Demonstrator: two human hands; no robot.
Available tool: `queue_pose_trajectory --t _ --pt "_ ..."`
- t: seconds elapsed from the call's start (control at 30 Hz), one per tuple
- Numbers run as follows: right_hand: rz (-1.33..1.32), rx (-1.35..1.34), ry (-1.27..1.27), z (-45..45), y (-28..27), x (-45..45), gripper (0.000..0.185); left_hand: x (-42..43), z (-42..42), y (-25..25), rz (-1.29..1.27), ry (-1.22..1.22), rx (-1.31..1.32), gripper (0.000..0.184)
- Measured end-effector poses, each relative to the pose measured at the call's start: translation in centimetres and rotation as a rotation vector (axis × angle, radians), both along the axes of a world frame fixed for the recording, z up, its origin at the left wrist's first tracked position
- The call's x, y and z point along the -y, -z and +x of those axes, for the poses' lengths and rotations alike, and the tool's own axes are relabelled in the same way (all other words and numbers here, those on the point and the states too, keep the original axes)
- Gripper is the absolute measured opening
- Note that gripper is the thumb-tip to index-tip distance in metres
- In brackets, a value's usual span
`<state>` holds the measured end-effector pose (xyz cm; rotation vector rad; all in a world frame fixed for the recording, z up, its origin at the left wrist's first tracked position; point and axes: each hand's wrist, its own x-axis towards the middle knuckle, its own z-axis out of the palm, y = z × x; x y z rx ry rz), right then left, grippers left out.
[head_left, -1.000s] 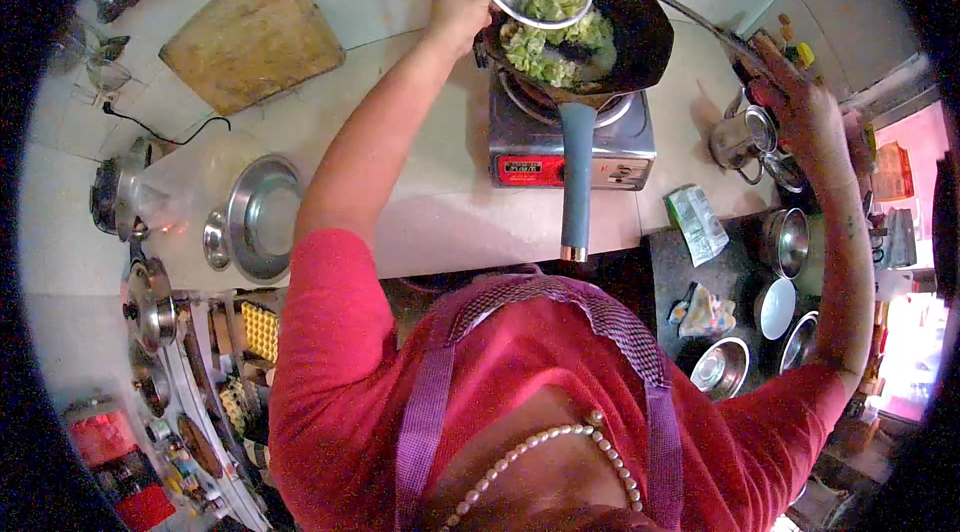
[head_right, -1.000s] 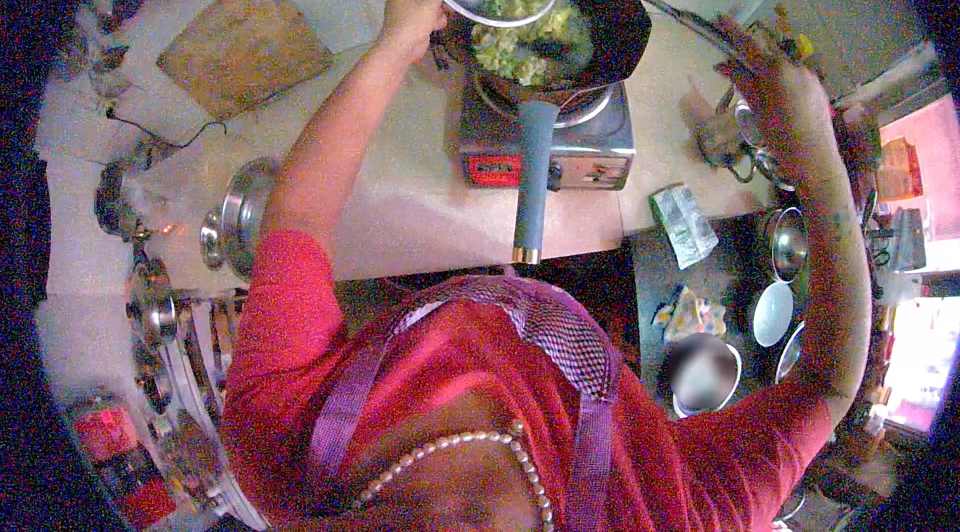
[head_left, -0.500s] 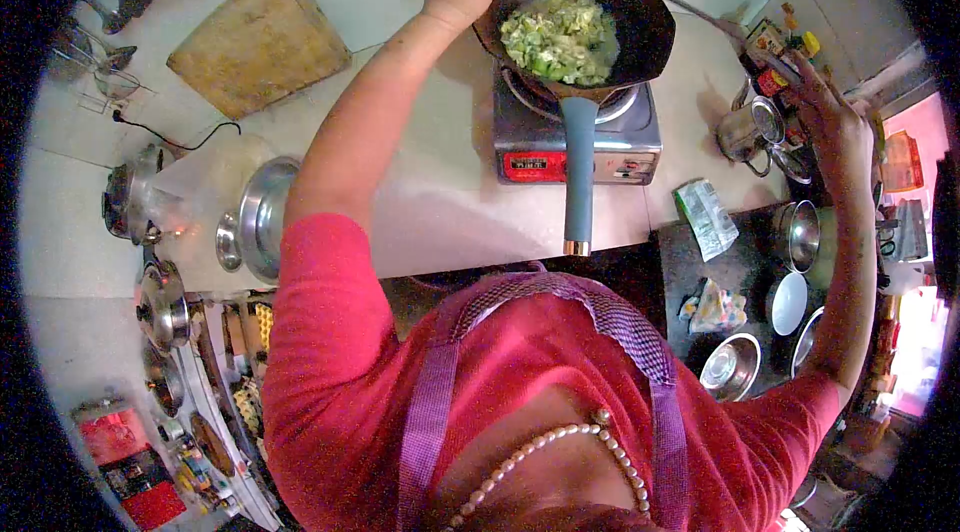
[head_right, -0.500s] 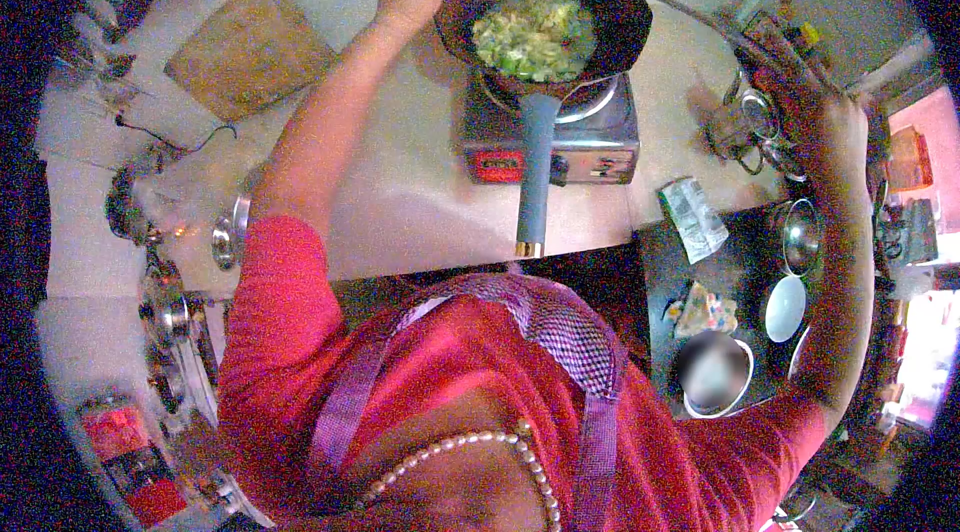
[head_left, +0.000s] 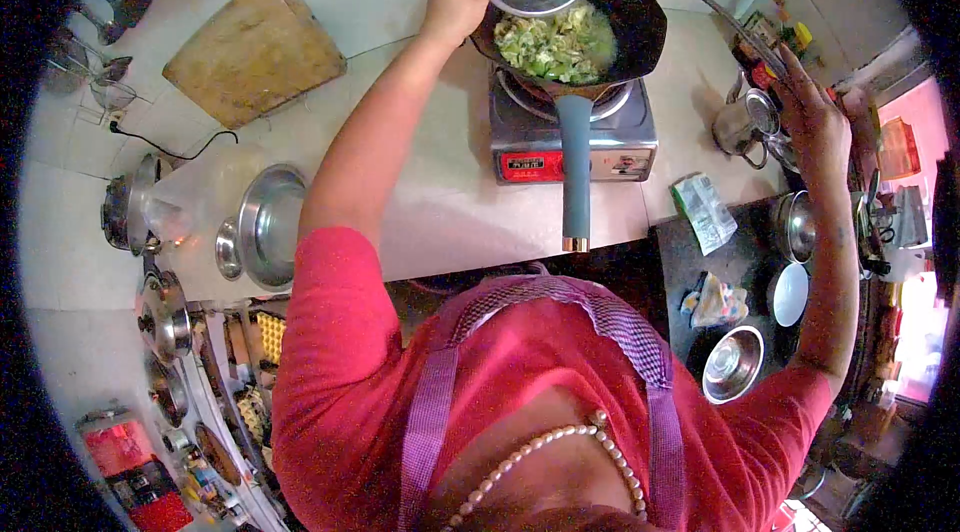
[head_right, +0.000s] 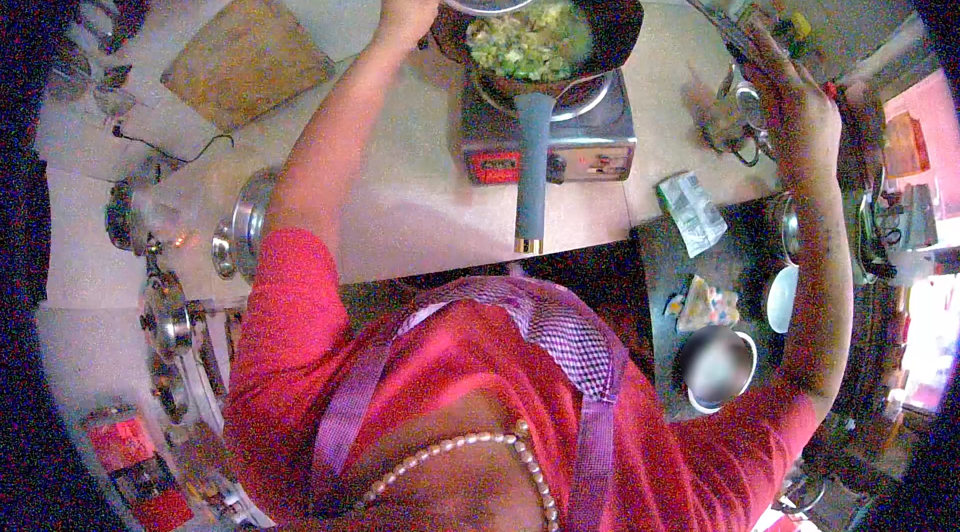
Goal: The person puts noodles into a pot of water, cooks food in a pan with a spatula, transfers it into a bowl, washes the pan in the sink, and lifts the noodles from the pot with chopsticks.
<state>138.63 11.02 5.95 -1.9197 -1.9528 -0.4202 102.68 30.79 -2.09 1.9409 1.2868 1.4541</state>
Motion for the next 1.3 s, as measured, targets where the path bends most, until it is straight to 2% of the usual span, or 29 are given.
queue_pose_trajectory --t 0.03,0.13,0.17,0.2,0.3,0.43,0.53,0.6,0.67,0.73,0.87,0.9,0.93,1.0,1.03,1.07,1.1,1.13,1.2,1.23,1.3 --pt "0.078 0.049 -0.067 0.2 0.6 -0.4 0.039 0.0 0.1 0.0 -0.006 0.015 0.013 0.024" --pt "0.005 0.067 0.027 1.1 2.5 -0.9 0.037 0.1 0.3 -0.2 0.001 0.060 0.068 0.024" --pt "0.020 -0.072 -0.103 2.1 3.6 -1.0 0.037 0.1 0.3 -0.3 0.018 0.075 0.096 0.024" --pt "-0.042 -0.102 -0.083 2.4 3.7 -0.8 0.036 0.2 0.4 -0.4 0.034 0.088 0.126 0.024" --pt "-0.189 -0.186 -0.070 2.3 3.4 0.8 0.035 1.5 0.4 -1.1 0.090 -0.026 -0.071 0.021" --pt "-0.183 -0.139 -0.073 2.4 2.0 2.6 0.039 0.3 -0.1 -0.1 0.427 -0.111 -0.370 0.019" --pt "-0.244 -0.275 0.064 3.8 2.2 3.6 0.039 0.6 -0.3 -1.3 0.383 -0.141 -0.390 0.018" --pt "-0.230 -0.214 0.091 5.5 2.7 3.9 0.039 1.2 -0.3 -2.3 0.124 -0.106 -0.105 0.022" --pt "-0.222 -0.202 0.081 6.4 3.2 4.2 0.039 0.2 -0.2 -0.5 0.015 -0.132 -0.012 0.025" --pt "-0.218 -0.259 0.043 6.6 3.1 4.2 0.039 -0.4 -0.4 1.5 0.169 -0.210 -0.396 0.025" --pt "-0.220 -0.207 0.053 5.0 2.7 3.2 0.037 0.3 -1.3 1.0 0.002 -0.396 0.204 0.017" --pt "-0.231 -0.169 0.050 3.8 2.0 2.7 0.036 -1.6 -2.6 2.9 -0.049 -0.300 0.617 0.013" --pt "-0.236 -0.129 0.048 3.1 1.6 2.0 0.036 0.4 -3.4 2.0 -0.153 -0.133 0.883 0.015" --pt "-0.225 0.133 -0.033 2.8 0.9 0.9 0.034 2.5 -5.5 2.6 -0.266 -0.307 1.036 0.020" --pt "-0.210 0.273 -0.109 2.2 -0.4 0.6 0.034 2.2 -7.7 5.1 -0.310 -0.298 1.128 0.021" --pt "-0.279 0.243 -0.012 1.4 -1.8 0.6 0.033 2.1 -10.2 8.5 -0.358 -0.292 1.221 0.023" --pt "-0.347 0.219 0.088 0.7 -3.2 0.7 0.033 3.5 -12.0 10.8 -0.336 -0.244 1.184 0.024" --pt "-0.373 0.181 0.053 -0.9 -4.7 1.1 0.033 5.7 -13.4 12.5 -0.312 -0.194 1.146 0.025" --pt "-0.428 0.105 -0.016 -4.9 -7.1 1.9 0.032 9.4 -15.1 15.0 -0.499 -0.404 1.126 0.025" --pt "-0.468 0.280 -0.062 -6.3 -7.8 1.7 0.032 10.9 -16.0 17.0 -0.508 -0.410 1.130 0.024" --pt "-0.412 0.397 -0.113 -10.2 -7.5 1.5 0.030 13.1 -17.1 20.8 -0.537 -0.462 1.175 0.023"
